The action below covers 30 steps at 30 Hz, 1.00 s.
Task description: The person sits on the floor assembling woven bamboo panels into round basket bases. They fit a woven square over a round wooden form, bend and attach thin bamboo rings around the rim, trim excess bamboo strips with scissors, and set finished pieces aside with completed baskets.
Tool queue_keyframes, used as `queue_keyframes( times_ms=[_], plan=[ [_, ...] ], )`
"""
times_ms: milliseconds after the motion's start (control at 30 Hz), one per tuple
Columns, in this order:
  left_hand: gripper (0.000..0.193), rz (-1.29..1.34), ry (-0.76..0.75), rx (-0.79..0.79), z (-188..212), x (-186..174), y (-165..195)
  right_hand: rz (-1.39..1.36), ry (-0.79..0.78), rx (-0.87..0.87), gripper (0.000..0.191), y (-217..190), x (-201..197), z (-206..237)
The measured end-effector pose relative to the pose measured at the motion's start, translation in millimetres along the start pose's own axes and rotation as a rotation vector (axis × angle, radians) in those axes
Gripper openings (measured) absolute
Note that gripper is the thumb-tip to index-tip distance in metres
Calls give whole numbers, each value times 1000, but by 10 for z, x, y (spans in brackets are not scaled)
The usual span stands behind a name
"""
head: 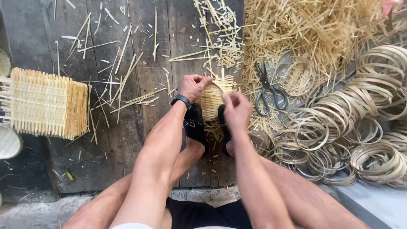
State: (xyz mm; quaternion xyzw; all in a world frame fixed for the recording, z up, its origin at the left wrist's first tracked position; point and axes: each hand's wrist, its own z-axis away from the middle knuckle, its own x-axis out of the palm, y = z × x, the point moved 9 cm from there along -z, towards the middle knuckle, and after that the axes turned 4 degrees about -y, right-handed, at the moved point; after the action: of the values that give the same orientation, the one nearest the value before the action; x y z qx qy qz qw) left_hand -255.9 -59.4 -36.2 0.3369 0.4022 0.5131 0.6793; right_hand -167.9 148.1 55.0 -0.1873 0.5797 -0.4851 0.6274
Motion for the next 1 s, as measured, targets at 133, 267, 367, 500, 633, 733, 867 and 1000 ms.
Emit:
queue_keyframes(
  times_ms=[133,267,367,500,633,733,867,1000],
  plan=[
    [32,-16,-33,-88,8,-2,-69,-190,-75,311,26,343,142,-363],
    [31,58,-74,-129,3,23,-120,-244,-150,391,29,523,242,-472],
    [31,117,-77,-91,-23,4,-34,-150,-191,231,30,300,261,-637],
    [42,141,233,97,198,-257,211,-142,-502,-170,57,-383,782,-716],
    [17,-498,942,322,1122,-567,509,388,-482,-3,48,-414,1010,-693],
    [20,-301,710,142,1102,-476,134,496,-514,63,50,-476,1027,-649],
    [25,386,357,-337,635,-431,-644,553,-535,182,50,-492,1067,-613],
    [22,755,27,-482,528,-312,-746,40,-587,107,30,-608,976,-598]
  ],
)
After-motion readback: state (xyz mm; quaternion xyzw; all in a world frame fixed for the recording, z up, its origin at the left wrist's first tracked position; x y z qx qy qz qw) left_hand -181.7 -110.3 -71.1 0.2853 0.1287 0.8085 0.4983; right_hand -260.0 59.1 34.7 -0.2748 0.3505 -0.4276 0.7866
